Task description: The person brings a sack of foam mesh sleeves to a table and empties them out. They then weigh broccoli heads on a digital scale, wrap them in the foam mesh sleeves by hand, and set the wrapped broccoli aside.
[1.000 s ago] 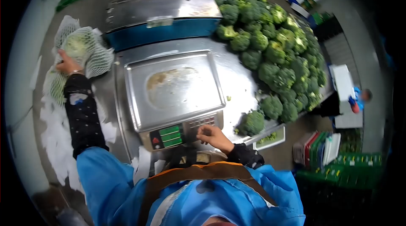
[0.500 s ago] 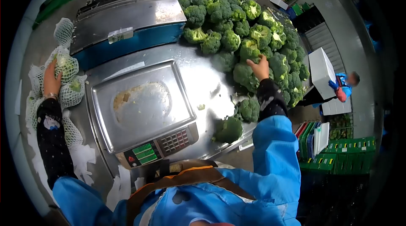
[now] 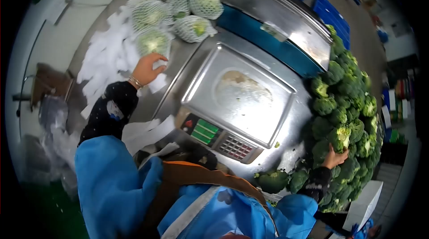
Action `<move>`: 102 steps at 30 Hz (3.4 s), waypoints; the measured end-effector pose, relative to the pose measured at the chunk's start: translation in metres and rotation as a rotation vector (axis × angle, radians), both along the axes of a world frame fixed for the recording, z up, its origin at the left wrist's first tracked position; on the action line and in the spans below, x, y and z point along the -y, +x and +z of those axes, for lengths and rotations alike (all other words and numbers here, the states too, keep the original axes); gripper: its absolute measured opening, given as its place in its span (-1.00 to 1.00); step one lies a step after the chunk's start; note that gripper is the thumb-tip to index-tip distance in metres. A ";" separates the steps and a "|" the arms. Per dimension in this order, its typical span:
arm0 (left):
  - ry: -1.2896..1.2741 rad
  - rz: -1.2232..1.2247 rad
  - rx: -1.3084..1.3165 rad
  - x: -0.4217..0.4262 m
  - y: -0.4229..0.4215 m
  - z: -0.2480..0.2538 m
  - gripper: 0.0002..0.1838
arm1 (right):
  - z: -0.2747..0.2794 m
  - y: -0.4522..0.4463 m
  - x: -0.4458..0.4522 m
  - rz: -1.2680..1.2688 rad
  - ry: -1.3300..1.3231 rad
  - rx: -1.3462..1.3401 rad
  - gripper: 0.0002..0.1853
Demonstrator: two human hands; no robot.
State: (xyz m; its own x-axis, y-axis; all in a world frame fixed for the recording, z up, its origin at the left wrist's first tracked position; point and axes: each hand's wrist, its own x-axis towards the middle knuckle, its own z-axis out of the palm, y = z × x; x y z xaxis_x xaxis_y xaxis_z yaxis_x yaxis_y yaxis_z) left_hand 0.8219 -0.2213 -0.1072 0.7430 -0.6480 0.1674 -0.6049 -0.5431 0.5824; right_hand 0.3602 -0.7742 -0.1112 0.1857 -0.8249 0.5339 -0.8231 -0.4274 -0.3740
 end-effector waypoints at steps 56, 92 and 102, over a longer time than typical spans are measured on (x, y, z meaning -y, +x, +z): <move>-0.133 -0.632 -0.154 0.149 -0.145 0.106 -0.11 | 0.088 0.091 -0.244 1.228 1.257 1.350 -0.53; -0.212 -0.333 -1.172 0.073 -0.227 0.064 -0.48 | 0.058 0.066 -0.376 1.095 0.910 0.436 -0.44; -0.112 -0.545 -0.986 0.075 -0.254 0.054 -0.72 | 0.063 0.041 -0.333 1.448 0.629 0.074 -0.52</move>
State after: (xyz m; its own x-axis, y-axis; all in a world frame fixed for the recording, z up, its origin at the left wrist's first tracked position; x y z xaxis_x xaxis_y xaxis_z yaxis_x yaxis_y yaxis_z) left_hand 0.5678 -0.2961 -0.0532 0.2054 -0.9441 -0.2579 0.0053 -0.2625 0.9649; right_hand 0.4010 -0.4415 -0.0479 0.9707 -0.0632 0.2317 0.1553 -0.5707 -0.8064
